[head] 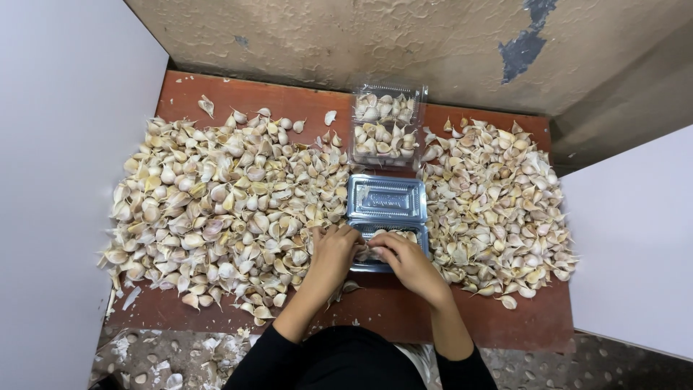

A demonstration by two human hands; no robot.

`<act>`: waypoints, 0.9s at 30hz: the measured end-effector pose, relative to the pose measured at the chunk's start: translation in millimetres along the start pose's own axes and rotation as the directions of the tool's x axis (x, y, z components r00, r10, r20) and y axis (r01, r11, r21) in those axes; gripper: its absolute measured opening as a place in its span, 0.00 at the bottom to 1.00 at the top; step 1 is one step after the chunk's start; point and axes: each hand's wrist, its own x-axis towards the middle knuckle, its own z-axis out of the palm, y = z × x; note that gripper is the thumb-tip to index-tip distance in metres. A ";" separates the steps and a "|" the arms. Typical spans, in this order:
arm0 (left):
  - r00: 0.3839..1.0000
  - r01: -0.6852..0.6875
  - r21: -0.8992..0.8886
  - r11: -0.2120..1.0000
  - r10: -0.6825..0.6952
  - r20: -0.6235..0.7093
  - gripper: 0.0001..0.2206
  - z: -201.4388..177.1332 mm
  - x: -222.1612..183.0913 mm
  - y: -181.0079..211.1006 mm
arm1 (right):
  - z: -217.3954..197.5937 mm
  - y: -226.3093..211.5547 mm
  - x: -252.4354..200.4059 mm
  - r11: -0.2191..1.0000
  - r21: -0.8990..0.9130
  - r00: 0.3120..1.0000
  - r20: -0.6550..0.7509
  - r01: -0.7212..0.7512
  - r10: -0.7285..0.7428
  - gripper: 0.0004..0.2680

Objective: Sorting garlic cloves from a large pile into small plastic containers by hand

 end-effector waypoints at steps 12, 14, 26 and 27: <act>0.995 -0.021 -0.012 1.000 0.022 0.094 0.06 19.7 9.8 -4.4 | 9.9 28.5 0.4 0.991 -0.123 0.998 -0.035 0.046 -0.050 0.07; 0.995 -0.007 -0.020 1.000 0.009 0.103 0.07 25.4 12.4 -9.6 | 9.9 36.1 8.5 0.994 -0.108 0.997 -0.073 0.022 -0.030 0.06; 0.996 -0.014 -0.125 0.992 0.025 0.086 0.07 18.6 22.9 -8.0 | 22.2 53.1 110.7 0.971 -0.233 0.969 -0.226 0.047 -0.101 0.09; 0.997 -0.025 -0.128 0.991 0.035 0.074 0.07 19.9 22.5 -9.6 | 29.1 58.0 117.6 0.959 -0.277 0.967 -0.222 0.059 -0.124 0.08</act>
